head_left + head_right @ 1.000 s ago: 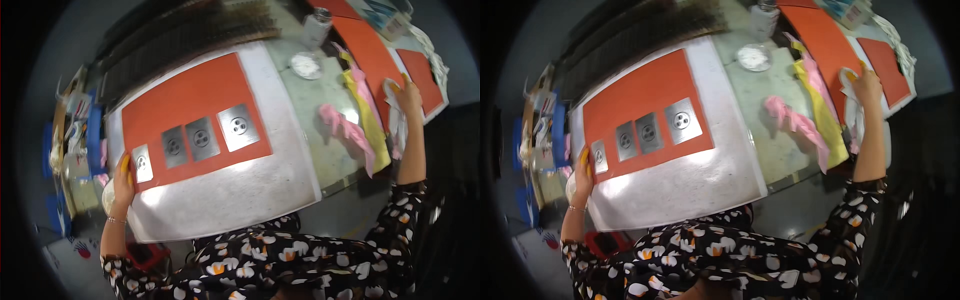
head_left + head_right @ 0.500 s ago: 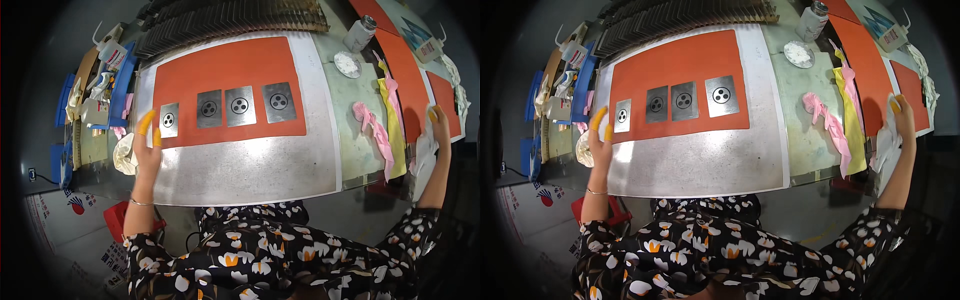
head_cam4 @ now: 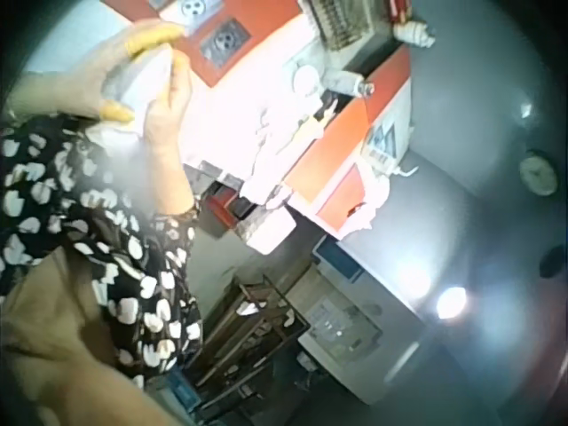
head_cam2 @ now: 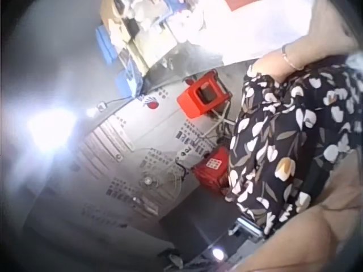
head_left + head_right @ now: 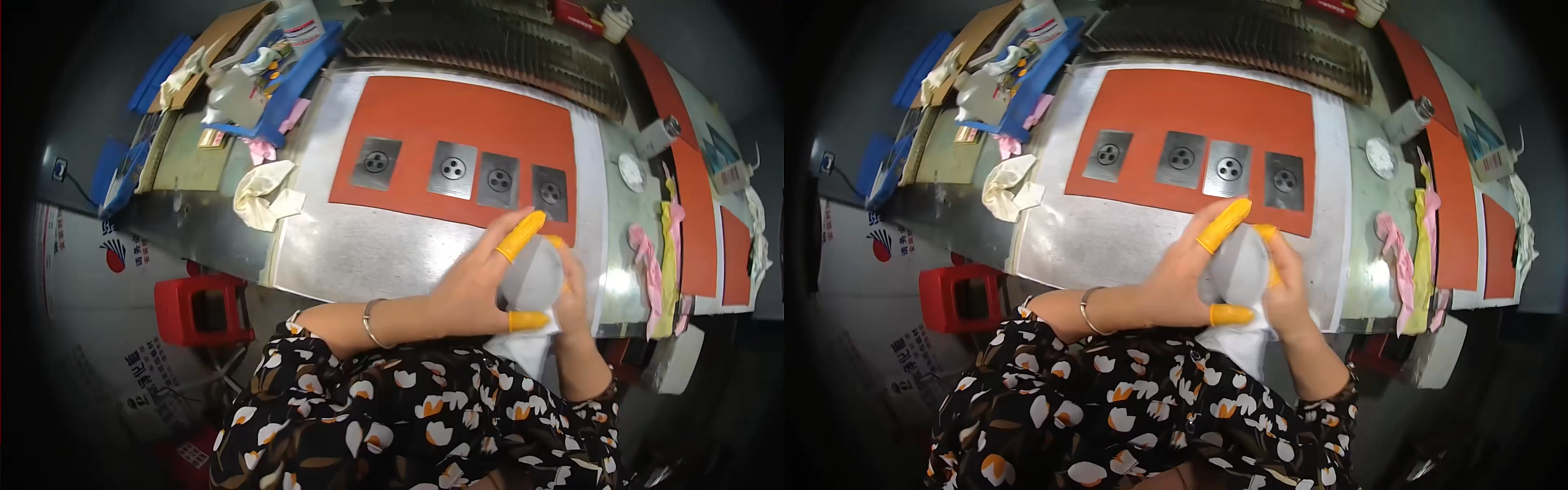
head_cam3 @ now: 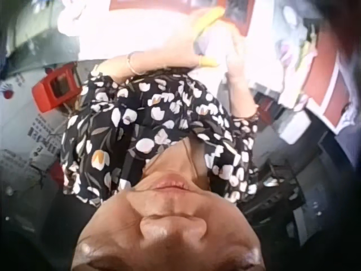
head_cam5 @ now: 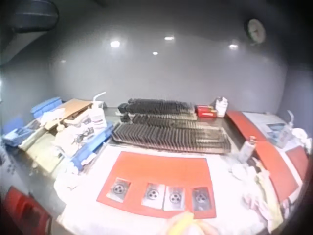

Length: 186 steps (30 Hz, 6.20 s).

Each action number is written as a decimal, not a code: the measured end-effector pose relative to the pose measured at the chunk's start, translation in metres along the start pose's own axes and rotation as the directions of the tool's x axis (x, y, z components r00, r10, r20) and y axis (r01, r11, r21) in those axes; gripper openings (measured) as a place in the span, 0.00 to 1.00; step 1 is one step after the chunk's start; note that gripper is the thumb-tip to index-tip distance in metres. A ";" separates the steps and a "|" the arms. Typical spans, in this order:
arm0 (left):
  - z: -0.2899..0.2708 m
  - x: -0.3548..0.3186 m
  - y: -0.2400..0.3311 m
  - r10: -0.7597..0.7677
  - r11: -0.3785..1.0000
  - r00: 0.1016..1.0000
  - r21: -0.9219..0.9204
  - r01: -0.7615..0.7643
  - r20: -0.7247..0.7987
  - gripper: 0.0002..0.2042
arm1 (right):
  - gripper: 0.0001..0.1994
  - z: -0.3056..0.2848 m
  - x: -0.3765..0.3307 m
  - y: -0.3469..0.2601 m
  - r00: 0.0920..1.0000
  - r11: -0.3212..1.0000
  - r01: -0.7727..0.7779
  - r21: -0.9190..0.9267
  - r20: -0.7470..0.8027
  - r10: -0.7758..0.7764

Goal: The person wipes a metallic work surface and several small square metal plates using a white cloth and a liquid from a squeeze bottle. They repeatedly apply liquid and wipe the plates and the surrounding area, occasionally picking up and repositioning the plates.

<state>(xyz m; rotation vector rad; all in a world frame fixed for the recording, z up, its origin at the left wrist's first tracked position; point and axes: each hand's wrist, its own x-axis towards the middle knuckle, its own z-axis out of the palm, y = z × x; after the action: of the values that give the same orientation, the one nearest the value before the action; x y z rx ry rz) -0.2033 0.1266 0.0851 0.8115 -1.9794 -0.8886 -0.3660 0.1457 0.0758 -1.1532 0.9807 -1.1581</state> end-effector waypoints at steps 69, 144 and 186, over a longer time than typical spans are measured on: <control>-0.335 0.000 -0.200 -0.197 0.951 0.620 0.005 0.309 -0.759 0.31 | 0.13 0.274 0.320 -0.041 0.907 0.742 -0.246 0.623 0.418 -0.050; -0.184 -0.096 -0.109 -0.107 0.718 0.993 0.687 0.113 -0.050 0.23 | 0.14 0.157 0.173 0.029 0.935 0.290 0.267 -0.919 0.320 0.153; 0.000 0.180 -0.129 -0.077 0.834 0.919 0.530 -0.153 0.387 0.46 | 0.23 -0.097 -0.032 -0.021 0.968 0.836 -0.119 0.536 -0.125 0.217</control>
<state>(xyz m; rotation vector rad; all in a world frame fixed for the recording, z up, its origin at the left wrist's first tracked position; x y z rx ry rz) -0.2603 -0.0851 0.0535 0.9550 -2.6698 -0.4641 -0.4689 0.1615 0.0807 -0.5156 0.8068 -1.2966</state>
